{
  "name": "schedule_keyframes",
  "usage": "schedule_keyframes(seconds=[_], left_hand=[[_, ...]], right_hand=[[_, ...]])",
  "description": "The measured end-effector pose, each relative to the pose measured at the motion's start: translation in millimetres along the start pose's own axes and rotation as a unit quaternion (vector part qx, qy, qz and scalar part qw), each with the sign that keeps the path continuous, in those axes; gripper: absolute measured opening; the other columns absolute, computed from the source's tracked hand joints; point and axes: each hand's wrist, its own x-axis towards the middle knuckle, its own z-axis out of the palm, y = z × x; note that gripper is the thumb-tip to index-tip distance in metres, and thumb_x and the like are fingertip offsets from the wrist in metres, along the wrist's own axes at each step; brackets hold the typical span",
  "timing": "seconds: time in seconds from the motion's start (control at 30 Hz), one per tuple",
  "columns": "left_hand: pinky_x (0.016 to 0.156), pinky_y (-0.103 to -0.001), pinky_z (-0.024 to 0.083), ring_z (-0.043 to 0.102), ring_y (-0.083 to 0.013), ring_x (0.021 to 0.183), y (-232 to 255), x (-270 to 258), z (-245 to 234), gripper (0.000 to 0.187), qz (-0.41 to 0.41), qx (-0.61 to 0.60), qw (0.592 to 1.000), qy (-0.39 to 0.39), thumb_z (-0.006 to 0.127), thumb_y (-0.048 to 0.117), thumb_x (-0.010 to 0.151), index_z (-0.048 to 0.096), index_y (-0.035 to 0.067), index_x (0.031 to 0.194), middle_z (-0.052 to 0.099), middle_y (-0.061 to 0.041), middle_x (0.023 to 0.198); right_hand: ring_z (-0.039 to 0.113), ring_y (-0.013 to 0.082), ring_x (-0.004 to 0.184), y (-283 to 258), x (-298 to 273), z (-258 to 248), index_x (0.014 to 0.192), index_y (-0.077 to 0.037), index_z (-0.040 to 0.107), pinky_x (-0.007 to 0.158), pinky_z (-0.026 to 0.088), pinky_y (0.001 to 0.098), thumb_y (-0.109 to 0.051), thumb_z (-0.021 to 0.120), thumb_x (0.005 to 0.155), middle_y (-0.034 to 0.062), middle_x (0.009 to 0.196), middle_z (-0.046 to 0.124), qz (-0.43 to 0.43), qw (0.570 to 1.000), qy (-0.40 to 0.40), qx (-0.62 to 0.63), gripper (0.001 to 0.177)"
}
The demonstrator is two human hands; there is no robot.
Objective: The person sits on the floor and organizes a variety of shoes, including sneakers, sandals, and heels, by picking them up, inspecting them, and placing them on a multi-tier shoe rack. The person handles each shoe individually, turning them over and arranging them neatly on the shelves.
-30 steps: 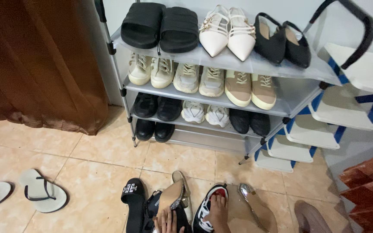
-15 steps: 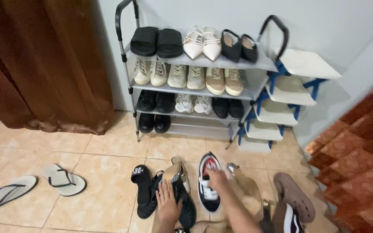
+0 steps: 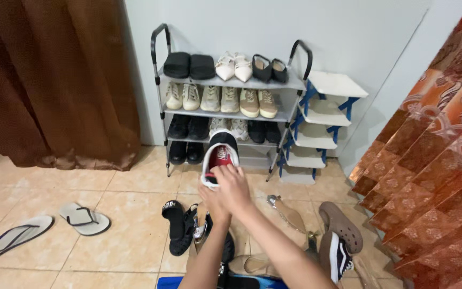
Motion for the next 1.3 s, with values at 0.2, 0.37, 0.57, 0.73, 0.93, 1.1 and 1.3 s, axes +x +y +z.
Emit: schedule_keyframes(seconds=[0.2, 0.37, 0.57, 0.73, 0.93, 1.1, 1.3], left_hand=[[0.122, -0.044, 0.037, 0.047, -0.0333, 0.138, -21, 3, 0, 0.056, 0.242, 0.434, 0.868, -0.015, 0.060, 0.026, 0.104, 0.041, -0.002, 0.150, 0.050, -0.018, 0.145], [0.120, -0.044, 0.038, 0.048, -0.0330, 0.137, -31, -17, -26, 0.055, 0.231, 0.254, 0.934, -0.103, 0.058, 0.025, 0.103, 0.042, 0.000, 0.149, 0.050, -0.018, 0.144], [0.117, -0.044, 0.039, 0.049, -0.0326, 0.135, -24, -30, -36, 0.053, 0.000, -0.277, 0.945, -0.175, 0.056, 0.023, 0.102, 0.043, 0.003, 0.149, 0.051, -0.018, 0.144], [0.115, -0.044, 0.040, 0.050, -0.0323, 0.133, -26, -28, -32, 0.052, -0.240, -0.644, 0.700, -0.192, 0.054, 0.022, 0.101, 0.043, 0.005, 0.149, 0.052, -0.017, 0.144], [0.112, -0.044, 0.041, 0.051, -0.0319, 0.131, -33, -19, -27, 0.051, -0.341, -0.772, 0.507, -0.174, 0.052, 0.021, 0.100, 0.044, 0.008, 0.149, 0.053, -0.017, 0.143], [0.109, -0.044, 0.042, 0.052, -0.0316, 0.129, -6, 22, -29, 0.051, -0.331, -0.813, 0.454, -0.155, 0.051, 0.020, 0.099, 0.045, 0.011, 0.148, 0.054, -0.017, 0.143], [0.114, -0.046, 0.033, 0.053, -0.0330, 0.137, 60, 61, -76, 0.048, 0.234, -0.131, 0.963, 0.003, 0.054, 0.024, 0.100, 0.050, 0.011, 0.147, 0.058, -0.013, 0.147]], right_hand=[[0.058, 0.0317, 0.115, -74, -23, -21, 0.126, -0.004, 0.066, 0.107, 0.044, 0.0473, -0.009, 0.069, 0.084, 0.0132, 0.122, 0.064, -0.057, 0.989, 0.107, -0.085, 0.042], [0.056, 0.0351, 0.125, -101, -39, -19, 0.127, 0.004, 0.066, 0.113, 0.039, 0.0491, -0.014, 0.066, 0.078, 0.0213, 0.132, 0.062, -0.067, 0.986, 0.095, -0.124, 0.052], [0.054, 0.0383, 0.126, -107, -47, -23, 0.120, 0.006, 0.068, 0.112, 0.039, 0.0492, -0.018, 0.069, 0.079, 0.0243, 0.134, 0.061, -0.056, 0.994, 0.070, -0.070, 0.047], [0.054, 0.0370, 0.124, -105, -52, -19, 0.115, 0.002, 0.069, 0.112, 0.037, 0.0506, -0.019, 0.071, 0.078, 0.0213, 0.135, 0.061, -0.040, 0.996, 0.061, -0.057, 0.043], [0.051, 0.0372, 0.132, -98, -63, -18, 0.118, 0.004, 0.068, 0.116, 0.036, 0.0504, -0.016, 0.070, 0.080, 0.0226, 0.139, 0.059, -0.052, 0.997, 0.045, -0.029, 0.043], [0.048, 0.0382, 0.139, -93, -72, -24, 0.121, 0.001, 0.068, 0.118, 0.033, 0.0525, -0.015, 0.067, 0.089, 0.0214, 0.146, 0.056, -0.042, 0.997, 0.058, 0.009, 0.035], [0.049, 0.0387, 0.137, -91, -75, -41, 0.118, 0.000, 0.068, 0.115, 0.037, 0.0521, -0.012, 0.066, 0.091, 0.0207, 0.147, 0.054, -0.039, 0.991, 0.124, 0.029, 0.029]])
